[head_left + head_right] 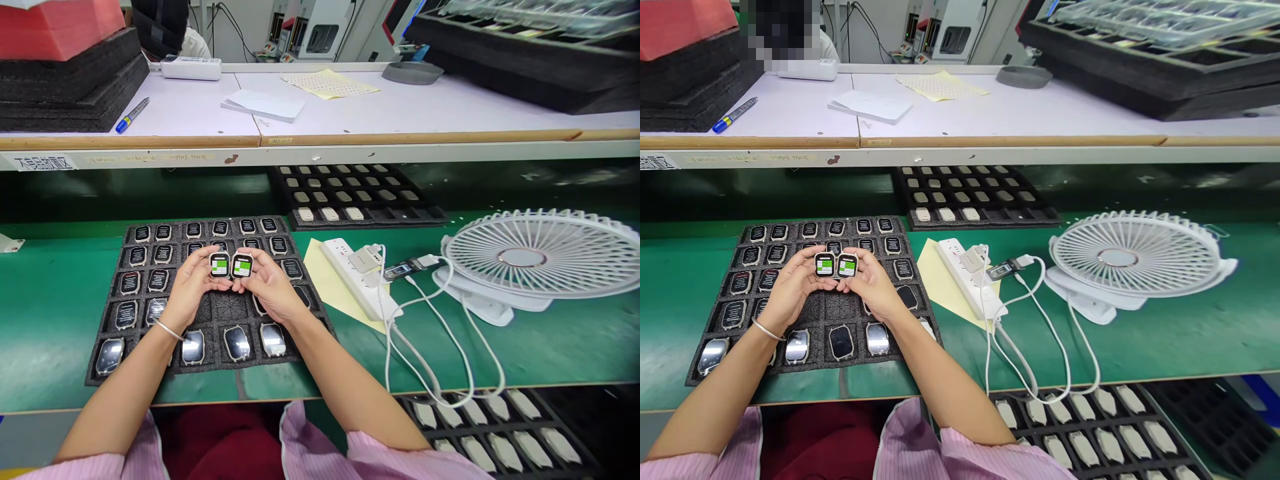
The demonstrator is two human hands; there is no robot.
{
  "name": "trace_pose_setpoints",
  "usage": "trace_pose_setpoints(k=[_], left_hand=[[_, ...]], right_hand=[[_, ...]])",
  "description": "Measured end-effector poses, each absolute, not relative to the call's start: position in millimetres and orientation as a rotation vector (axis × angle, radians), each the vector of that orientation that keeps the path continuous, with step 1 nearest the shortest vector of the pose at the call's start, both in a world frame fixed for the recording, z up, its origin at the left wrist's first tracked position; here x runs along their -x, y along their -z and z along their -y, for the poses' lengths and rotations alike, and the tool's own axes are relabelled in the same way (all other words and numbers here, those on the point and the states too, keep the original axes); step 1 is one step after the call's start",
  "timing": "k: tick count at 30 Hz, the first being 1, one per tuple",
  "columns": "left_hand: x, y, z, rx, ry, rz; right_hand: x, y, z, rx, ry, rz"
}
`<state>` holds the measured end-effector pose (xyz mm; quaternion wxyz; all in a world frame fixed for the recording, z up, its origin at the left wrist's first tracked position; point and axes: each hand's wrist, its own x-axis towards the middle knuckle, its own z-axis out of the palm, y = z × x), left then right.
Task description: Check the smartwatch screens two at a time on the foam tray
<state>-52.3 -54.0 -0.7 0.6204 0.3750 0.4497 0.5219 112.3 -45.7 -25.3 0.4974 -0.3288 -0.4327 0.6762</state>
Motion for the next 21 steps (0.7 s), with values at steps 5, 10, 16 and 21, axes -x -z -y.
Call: trace_pose_setpoints(k=[5,10,16,21], left_hand=[[52.5,0.4,54.0,-0.855,-1.192,-1.032],[53.1,-0.1,54.8,-0.867,-1.184,-1.051],[53.3,-0.3,54.3,-0.865,-1.181,-1.061],[52.4,0.2,55.0,-0.884,-1.176,-1.081]], right_hand=[[-112.6,24.9,45.9,0.796,-1.640,1.052],[-112.3,24.4,45.7,0.801,-1.644,1.053],[-112.3,23.0,46.7,0.809,-1.641,1.064],[-112.9,20.3,47.2,0.859,-1.625,1.064]])
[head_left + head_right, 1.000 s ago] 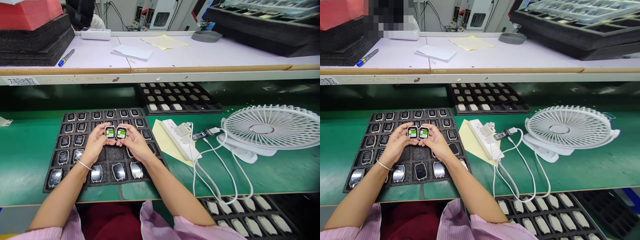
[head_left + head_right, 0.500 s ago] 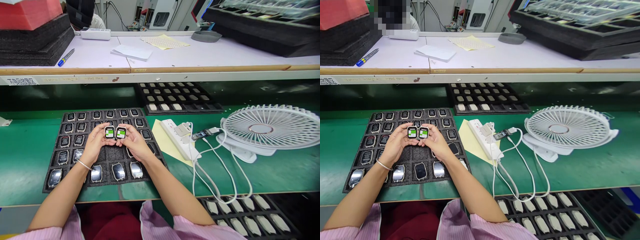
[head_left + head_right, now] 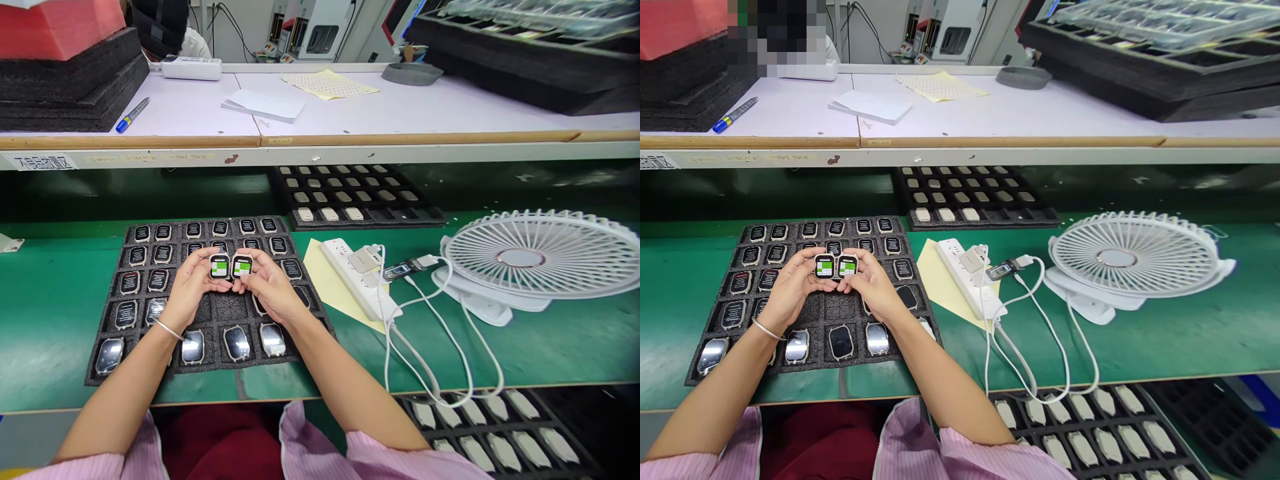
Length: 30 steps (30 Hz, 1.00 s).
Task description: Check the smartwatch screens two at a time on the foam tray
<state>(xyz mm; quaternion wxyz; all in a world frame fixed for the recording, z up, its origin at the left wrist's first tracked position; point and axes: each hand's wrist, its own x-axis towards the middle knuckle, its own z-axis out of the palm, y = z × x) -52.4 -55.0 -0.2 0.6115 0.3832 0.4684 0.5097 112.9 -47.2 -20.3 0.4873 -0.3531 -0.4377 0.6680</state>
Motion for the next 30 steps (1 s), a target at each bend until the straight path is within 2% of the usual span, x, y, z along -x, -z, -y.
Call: trace_pose_setpoints(k=[7,14,20,26,28,30], left_hand=[[51.8,2.3,57.1,-1.044,-1.136,-1.152],[51.0,4.7,55.4,-1.110,-1.172,-1.146],[56.2,5.9,52.1,-1.103,-1.125,-1.075],[94.8,-9.0,73.3,-1.681,-0.824,-1.337],[106.7,-7.5,85.4,-1.959,-0.719,-1.482],[114.3,-0.1,95.1,-2.135,-0.620,-1.568]], right_hand=[[-114.3,21.0,45.2,0.987,-1.604,1.056],[-113.8,21.8,42.7,0.850,-1.754,0.895],[-114.2,21.4,45.4,0.817,-1.699,1.060],[-116.5,24.3,49.7,0.788,-1.793,1.389],[-119.1,23.0,52.1,0.848,-1.703,1.629],[-121.1,19.5,55.4,0.959,-1.388,1.946]])
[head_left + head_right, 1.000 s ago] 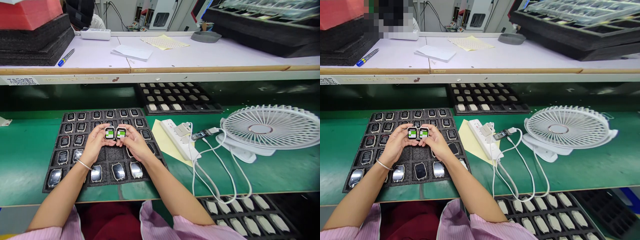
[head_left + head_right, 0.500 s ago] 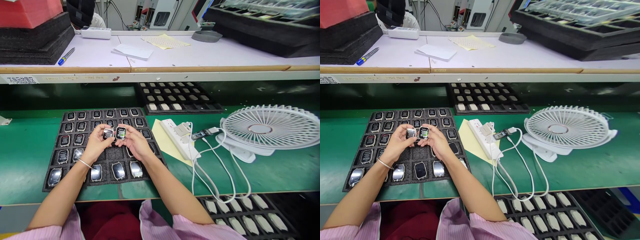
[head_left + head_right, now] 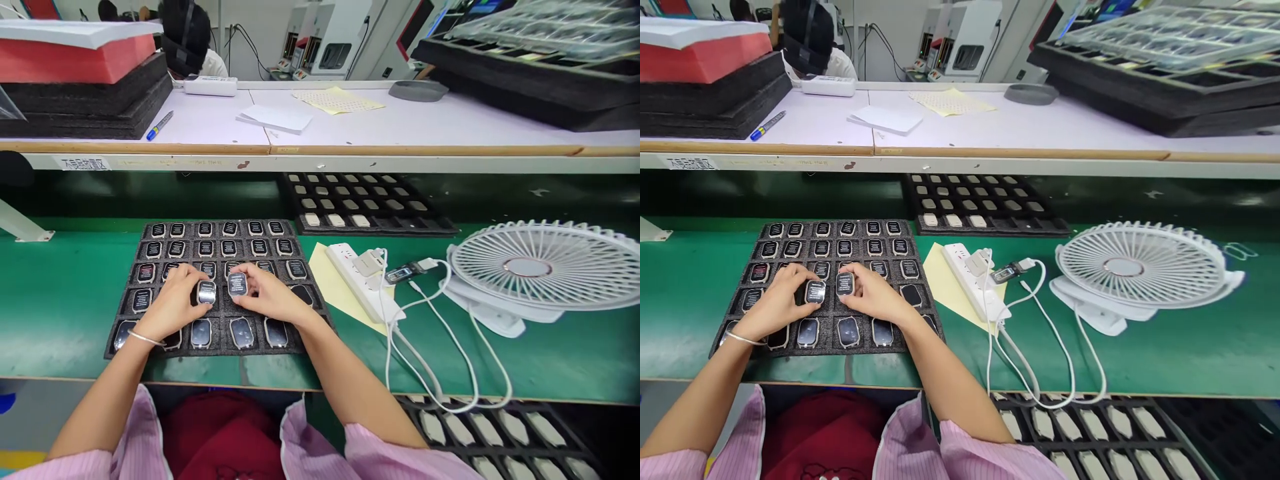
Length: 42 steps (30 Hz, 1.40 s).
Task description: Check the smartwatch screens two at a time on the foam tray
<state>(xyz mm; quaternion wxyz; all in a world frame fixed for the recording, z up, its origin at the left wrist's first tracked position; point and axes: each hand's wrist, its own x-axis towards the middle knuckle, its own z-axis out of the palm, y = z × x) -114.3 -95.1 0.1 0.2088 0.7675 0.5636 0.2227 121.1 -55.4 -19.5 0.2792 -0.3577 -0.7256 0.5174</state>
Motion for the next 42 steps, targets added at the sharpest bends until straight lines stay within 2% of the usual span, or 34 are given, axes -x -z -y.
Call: trace_pose_setpoints(k=[2,4,9,13,18,21,36,39,42], left_hand=[[118.3,9.5,101.0,-2.222,-0.540,-1.614],[120.1,16.5,103.3,-2.283,-0.500,-1.651],[108.7,8.9,101.7,-2.420,-0.510,-1.770],[68.8,-3.0,95.0,-2.504,-0.498,-1.586],[5.7,1.1,78.0,-2.526,-0.254,-1.498],[-12.0,8.0,71.0,-2.493,-0.237,-1.514],[-20.2,7.5,87.6,-2.395,-0.346,-1.493],[-18.4,2.3,89.6,-2.231,-0.514,-1.380],[-2.8,-6.2,78.6,-1.864,-0.733,-1.179]], right_hand=[[-120.7,15.0,59.4,1.065,-1.005,2.224],[-118.0,11.4,63.8,1.145,-0.801,2.417],[-120.3,7.5,75.3,1.346,-0.565,2.482],[-149.2,0.4,83.5,1.406,-0.389,2.421],[-185.5,-7.1,88.5,1.943,-0.012,2.383],[-192.5,-1.0,91.3,2.128,0.073,2.405],[-187.5,17.4,91.0,1.982,-0.330,2.330],[-193.4,18.3,85.5,1.773,-0.565,2.056],[-189.7,17.9,75.6,1.407,-1.037,1.632]])
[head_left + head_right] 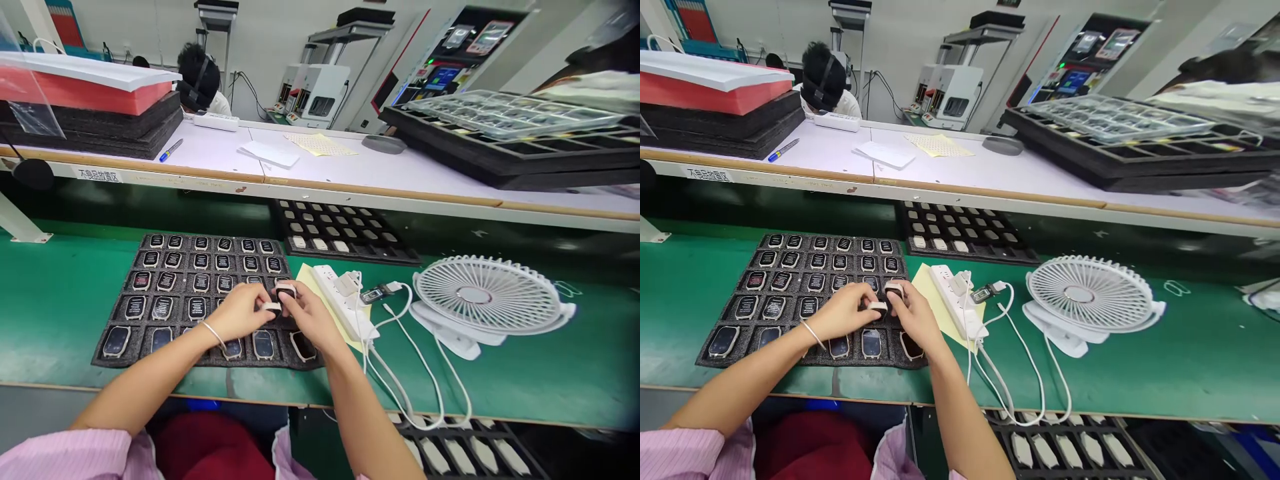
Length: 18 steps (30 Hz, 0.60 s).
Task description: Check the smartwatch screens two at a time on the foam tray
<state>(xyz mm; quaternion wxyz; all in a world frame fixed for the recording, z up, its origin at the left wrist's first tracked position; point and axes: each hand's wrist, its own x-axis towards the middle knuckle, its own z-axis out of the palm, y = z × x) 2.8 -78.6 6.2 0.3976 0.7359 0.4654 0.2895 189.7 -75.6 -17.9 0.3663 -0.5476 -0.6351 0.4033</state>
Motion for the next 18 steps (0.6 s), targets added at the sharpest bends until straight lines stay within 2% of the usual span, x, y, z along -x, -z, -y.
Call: trace_pose_setpoints(k=[3,6,11,18], left_hand=[[23.2,-16.3,60.4,-1.363,-0.928,-0.992],[47.9,-23.8,44.5,-1.029,-1.058,-0.979],[64.6,-22.4,33.6,-0.947,-1.246,-1.120],[61.6,-3.3,42.6,-1.418,-1.284,-1.465]], right_hand=[[-172.1,15.9,64.1,1.101,-1.526,1.215],[-147.2,10.7,53.3,0.895,-1.794,0.981],[-112.2,1.6,38.9,0.760,-1.844,0.962],[-101.5,13.1,36.8,0.705,-1.873,0.961]])
